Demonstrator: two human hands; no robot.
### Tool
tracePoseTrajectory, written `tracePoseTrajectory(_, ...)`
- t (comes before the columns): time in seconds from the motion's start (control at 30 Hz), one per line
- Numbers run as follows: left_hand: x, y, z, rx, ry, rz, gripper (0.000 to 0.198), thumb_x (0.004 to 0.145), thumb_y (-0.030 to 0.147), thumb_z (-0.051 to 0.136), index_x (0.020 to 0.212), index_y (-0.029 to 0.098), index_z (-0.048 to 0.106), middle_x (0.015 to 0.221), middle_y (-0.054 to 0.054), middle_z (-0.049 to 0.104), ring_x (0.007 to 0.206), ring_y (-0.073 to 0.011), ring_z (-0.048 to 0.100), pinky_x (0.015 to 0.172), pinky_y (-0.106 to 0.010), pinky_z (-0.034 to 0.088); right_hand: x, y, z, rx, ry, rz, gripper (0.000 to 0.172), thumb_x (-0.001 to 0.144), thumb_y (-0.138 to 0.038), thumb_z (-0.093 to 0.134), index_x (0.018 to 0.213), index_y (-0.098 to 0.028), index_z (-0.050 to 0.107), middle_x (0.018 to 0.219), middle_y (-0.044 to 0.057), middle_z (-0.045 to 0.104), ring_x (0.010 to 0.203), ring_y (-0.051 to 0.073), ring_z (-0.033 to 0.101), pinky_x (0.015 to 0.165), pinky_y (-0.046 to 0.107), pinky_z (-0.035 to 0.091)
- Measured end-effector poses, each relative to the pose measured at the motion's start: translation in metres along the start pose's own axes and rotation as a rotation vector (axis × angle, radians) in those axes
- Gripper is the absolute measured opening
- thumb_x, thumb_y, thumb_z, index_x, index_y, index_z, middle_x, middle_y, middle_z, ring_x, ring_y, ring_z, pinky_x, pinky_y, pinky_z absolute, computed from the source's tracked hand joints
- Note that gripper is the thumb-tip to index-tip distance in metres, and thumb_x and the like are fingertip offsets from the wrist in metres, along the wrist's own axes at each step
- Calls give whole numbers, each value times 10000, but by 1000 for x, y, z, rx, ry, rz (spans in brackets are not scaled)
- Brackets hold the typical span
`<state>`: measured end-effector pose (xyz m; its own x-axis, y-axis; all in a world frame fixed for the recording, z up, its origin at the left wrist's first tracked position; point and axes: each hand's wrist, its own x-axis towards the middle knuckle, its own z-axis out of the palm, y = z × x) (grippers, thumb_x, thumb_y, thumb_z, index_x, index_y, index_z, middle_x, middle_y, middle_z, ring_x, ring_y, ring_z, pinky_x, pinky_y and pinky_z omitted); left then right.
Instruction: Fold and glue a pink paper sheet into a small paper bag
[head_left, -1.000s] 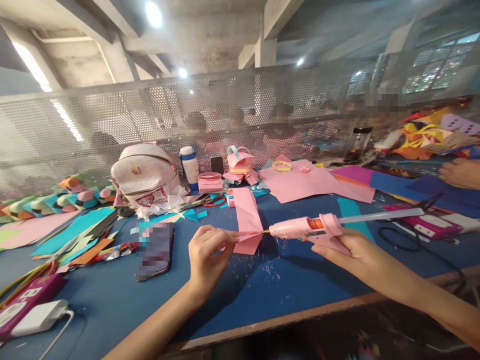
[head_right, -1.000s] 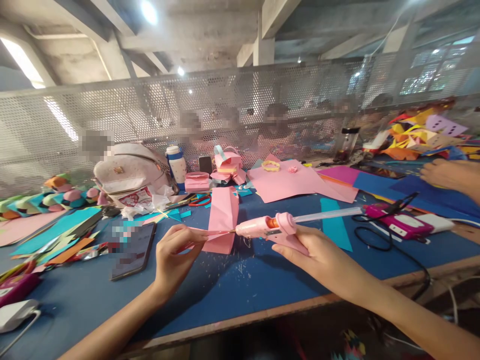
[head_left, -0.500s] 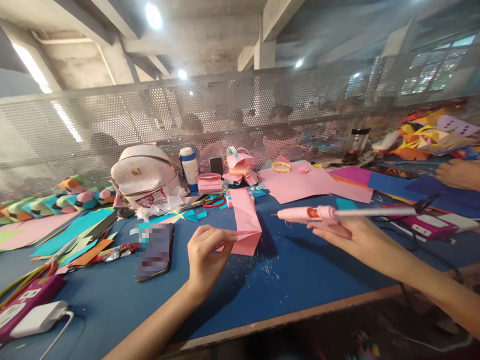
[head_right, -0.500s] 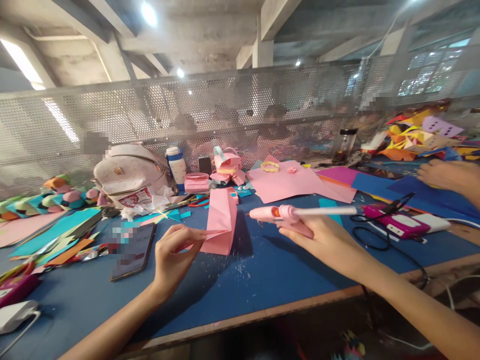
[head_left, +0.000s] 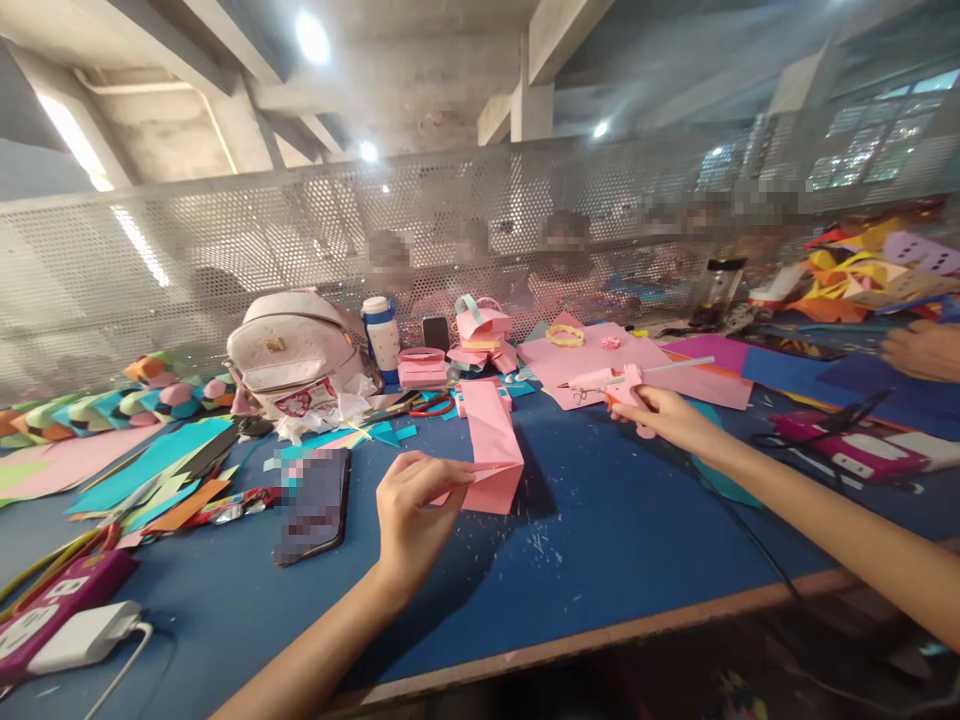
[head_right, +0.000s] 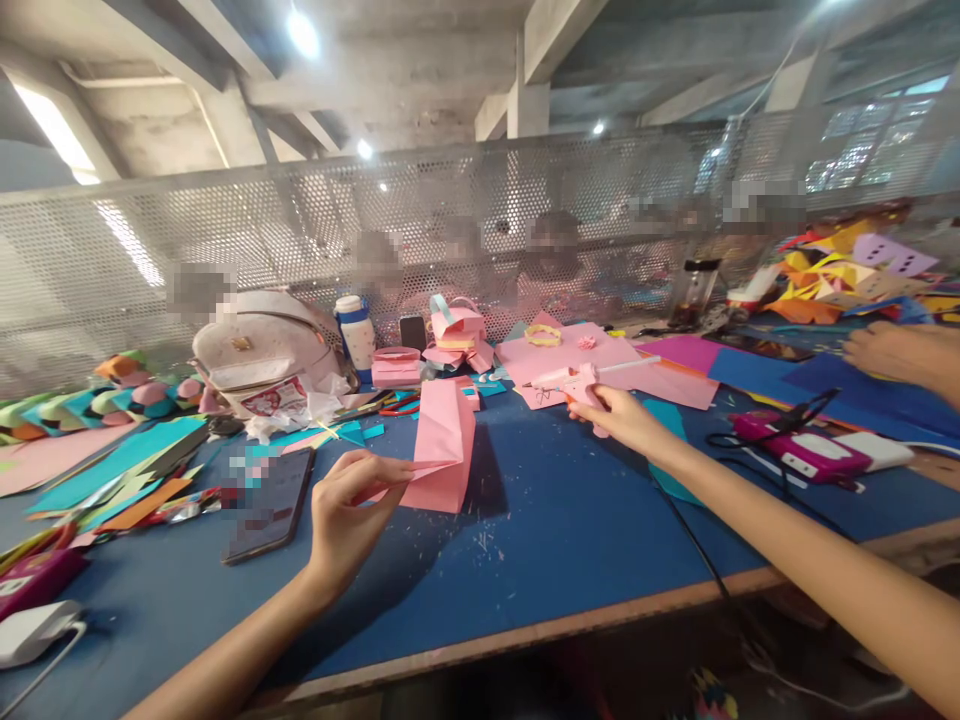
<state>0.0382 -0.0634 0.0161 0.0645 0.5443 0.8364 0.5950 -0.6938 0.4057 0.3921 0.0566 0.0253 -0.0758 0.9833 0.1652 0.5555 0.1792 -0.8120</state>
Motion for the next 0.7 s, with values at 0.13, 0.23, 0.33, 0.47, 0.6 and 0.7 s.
tracePoseTrajectory(0.13, 1, 0, -1, 11, 7, 9, 164, 840, 108, 641, 765, 250, 676, 783, 52, 758, 698, -132, 681, 708, -291, 519, 4, 8, 5, -78, -123, -32, 473, 756, -548, 642, 906, -103, 695, 859, 146, 725, 648, 197, 620, 524, 301, 470)
tracePoseTrajectory(0.23, 2, 0, -2, 36, 8, 19, 166, 845, 111, 637, 759, 249, 669, 781, 54, 757, 696, -131, 678, 740, -307, 511, -1, 13, 10, -111, -134, -23, 491, 755, -555, 627, 912, -95, 697, 835, 129, 727, 573, 184, 609, 518, 316, 474)
tracePoseTrajectory(0.33, 3, 0, -2, 55, 4, 35, 158, 855, 122, 634, 770, 250, 673, 782, 53, 759, 676, -129, 674, 780, -328, 498, -9, 12, 7, -180, -132, -50, 497, 767, -577, 604, 932, -120, 714, 829, 109, 739, 589, 218, 645, 581, 354, 500)
tracePoseTrajectory(0.47, 3, -1, -2, 59, 3, 39, 159, 856, 121, 633, 774, 253, 671, 788, 59, 759, 677, -126, 675, 784, -330, 488, -33, -4, -7, -526, -48, -76, 395, 845, -549, 526, 966, -236, 734, 820, 61, 754, 748, 292, 697, 572, 336, 463)
tracePoseTrajectory(0.6, 3, 0, -2, 54, 9, 55, 160, 843, 106, 646, 772, 249, 652, 789, 72, 758, 680, -117, 684, 797, -327, 477, -72, -37, -11, -893, 90, -96, 359, 802, -528, 584, 912, -232, 756, 759, 109, 729, 688, 348, 666, 484, 345, 382)
tracePoseTrajectory(0.7, 4, 2, -2, 57, 20, 69, 157, 847, 116, 642, 763, 249, 646, 781, 68, 760, 658, -119, 679, 780, -330, 478, -94, -66, 3, -570, -120, -203, 303, 848, -517, 568, 965, -297, 740, 766, 39, 734, 657, 241, 657, 555, 335, 455)
